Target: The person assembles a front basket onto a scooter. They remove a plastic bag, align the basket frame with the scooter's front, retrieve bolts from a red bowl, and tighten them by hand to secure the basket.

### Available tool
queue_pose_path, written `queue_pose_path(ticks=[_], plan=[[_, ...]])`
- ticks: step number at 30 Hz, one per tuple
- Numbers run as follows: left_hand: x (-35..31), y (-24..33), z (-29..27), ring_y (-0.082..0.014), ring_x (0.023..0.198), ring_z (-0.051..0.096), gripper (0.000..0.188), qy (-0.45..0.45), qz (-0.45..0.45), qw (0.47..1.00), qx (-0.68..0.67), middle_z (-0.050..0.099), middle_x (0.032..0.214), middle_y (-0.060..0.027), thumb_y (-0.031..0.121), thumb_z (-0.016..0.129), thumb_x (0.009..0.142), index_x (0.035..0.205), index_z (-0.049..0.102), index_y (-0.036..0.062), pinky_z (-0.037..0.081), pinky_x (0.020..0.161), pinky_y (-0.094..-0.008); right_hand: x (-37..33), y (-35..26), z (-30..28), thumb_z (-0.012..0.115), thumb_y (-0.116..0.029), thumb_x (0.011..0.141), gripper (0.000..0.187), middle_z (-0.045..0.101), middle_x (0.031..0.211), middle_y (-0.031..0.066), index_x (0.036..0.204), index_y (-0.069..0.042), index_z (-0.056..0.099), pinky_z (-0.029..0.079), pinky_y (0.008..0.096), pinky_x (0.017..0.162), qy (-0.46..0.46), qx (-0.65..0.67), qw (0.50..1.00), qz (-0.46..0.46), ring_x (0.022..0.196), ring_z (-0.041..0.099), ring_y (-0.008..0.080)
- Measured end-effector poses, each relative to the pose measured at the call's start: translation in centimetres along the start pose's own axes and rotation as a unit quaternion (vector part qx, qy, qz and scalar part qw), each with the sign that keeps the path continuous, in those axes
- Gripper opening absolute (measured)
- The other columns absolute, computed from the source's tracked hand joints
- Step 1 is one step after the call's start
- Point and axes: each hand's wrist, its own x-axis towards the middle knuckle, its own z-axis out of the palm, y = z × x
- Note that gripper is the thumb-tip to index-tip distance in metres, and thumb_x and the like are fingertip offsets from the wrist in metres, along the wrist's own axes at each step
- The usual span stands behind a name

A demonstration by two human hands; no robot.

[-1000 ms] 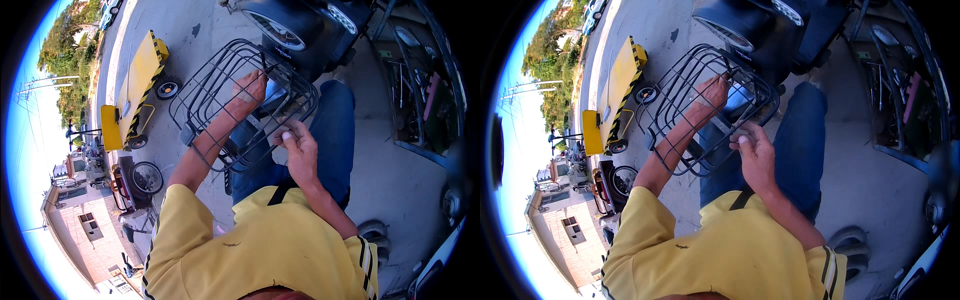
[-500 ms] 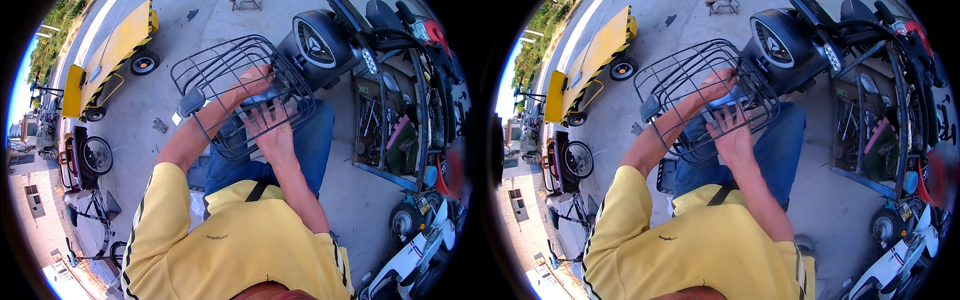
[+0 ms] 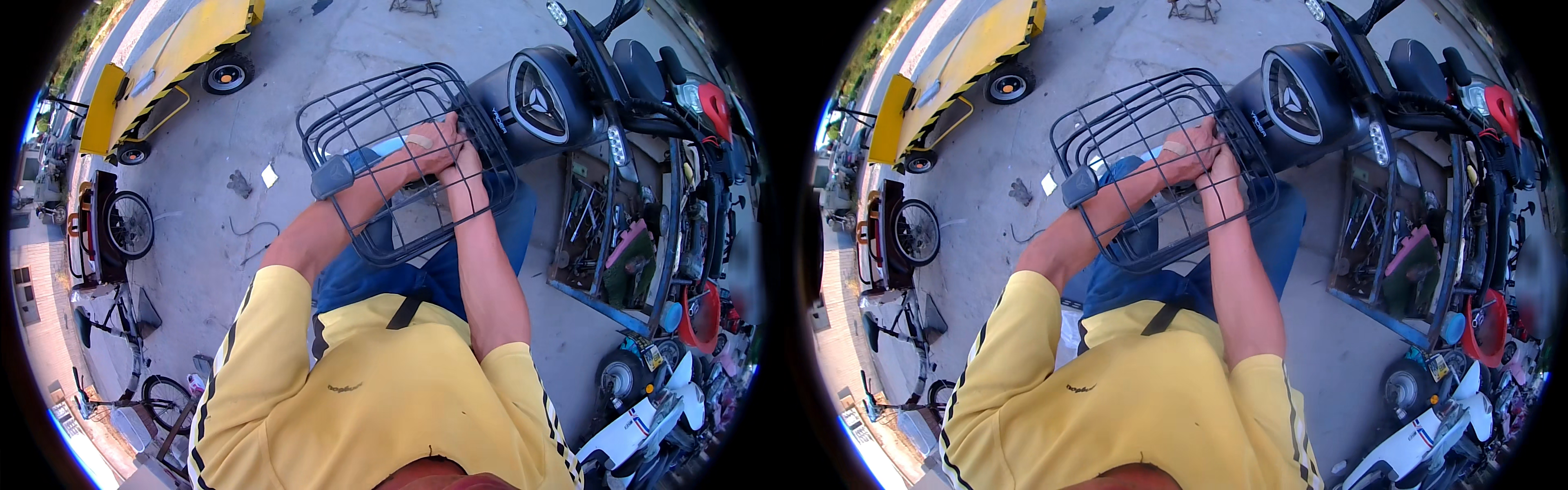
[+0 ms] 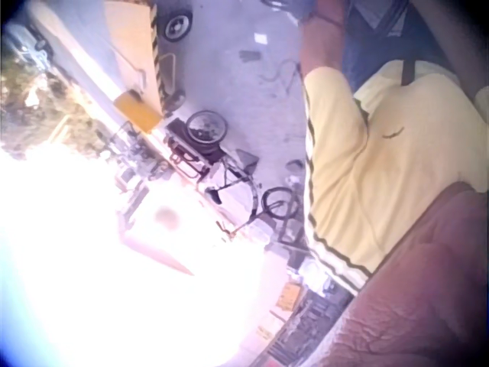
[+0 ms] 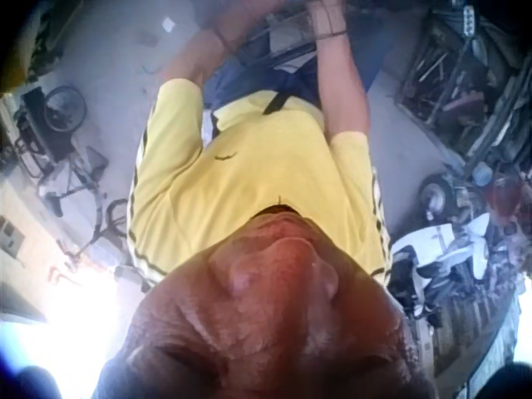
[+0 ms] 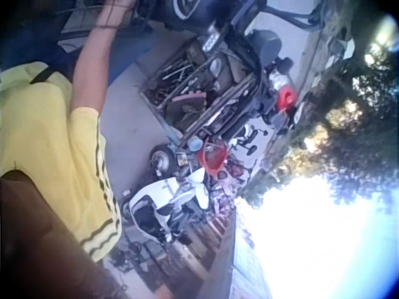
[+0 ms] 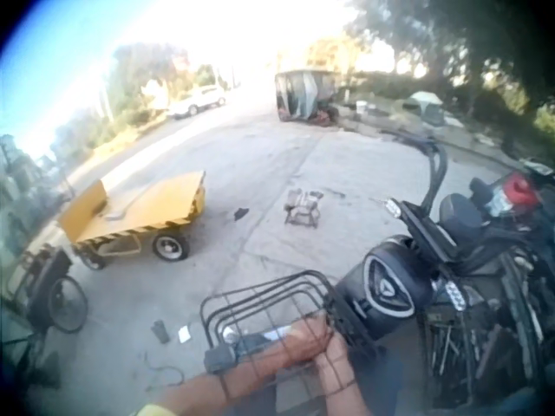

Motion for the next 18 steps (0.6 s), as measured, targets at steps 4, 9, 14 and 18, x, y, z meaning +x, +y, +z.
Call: queue_pose_path(ticks=[4,9,14,18], plan=[[-0.3,0.6,-0.2,-0.0467,0.083,0.067,0.042,0.007,-0.004,1.0,-0.016,0.07,0.087,-0.026,0.039,0.047,0.104,0.111,0.051,-0.0021,0.052,0.075,-0.0524,1.0,-0.2,-1.2,0.039,-0.016,0.107,0.035,0.062,0.134,0.0136,0.135,-0.008,0.058,0.049,0.0457,0.108,0.052,0.045,0.998,0.011,0.126,0.058,0.0308],[-1.4,-1.4,-1.0,-0.0284,0.077,0.067,0.053,-0.092,-0.143,0.969,-0.178,0.07,0.084,-0.0163,0.047,0.046,0.107,0.105,0.065,-0.003,0.051,0.071,-0.0438,-1.0,-0.1,0.9,0.041,-0.022,0.11,0.029,0.068,0.11,0.012,0.112,-0.004,0.064,0.055,0.0423,0.097,0.123,0.059,0.99,-0.031,0.103,0.067,0.0272],[-1.3,-4.6,2.6,-0.0146,0.081,0.062,0.044,-0.121,-0.19,0.926,-0.303,0.07,0.089,-0.0072,0.036,0.052,0.107,0.123,0.065,-0.0033,0.051,0.072,-0.0361,-1.1,0.6,1.4,0.042,-0.027,0.111,0.033,0.068,0.102,0.0109,0.106,-0.002,0.064,0.058,0.036,0.081,0.13,0.047,0.989,-0.045,0.094,0.066,0.0263],[-1.7,-2.8,0.7,-0.0337,0.083,0.072,0.034,-0.012,-0.096,0.991,-0.095,0.071,0.084,-0.0214,0.027,0.059,0.099,0.109,0.067,-0.0045,0.055,0.072,-0.045,-1.3,-0.3,2.0,0.046,-0.024,0.11,0.029,0.068,0.1,0.0119,0.107,-0.001,0.064,0.056,0.03,0.071,0.101,-0.019,0.994,-0.03,0.086,0.064,0.0224]])
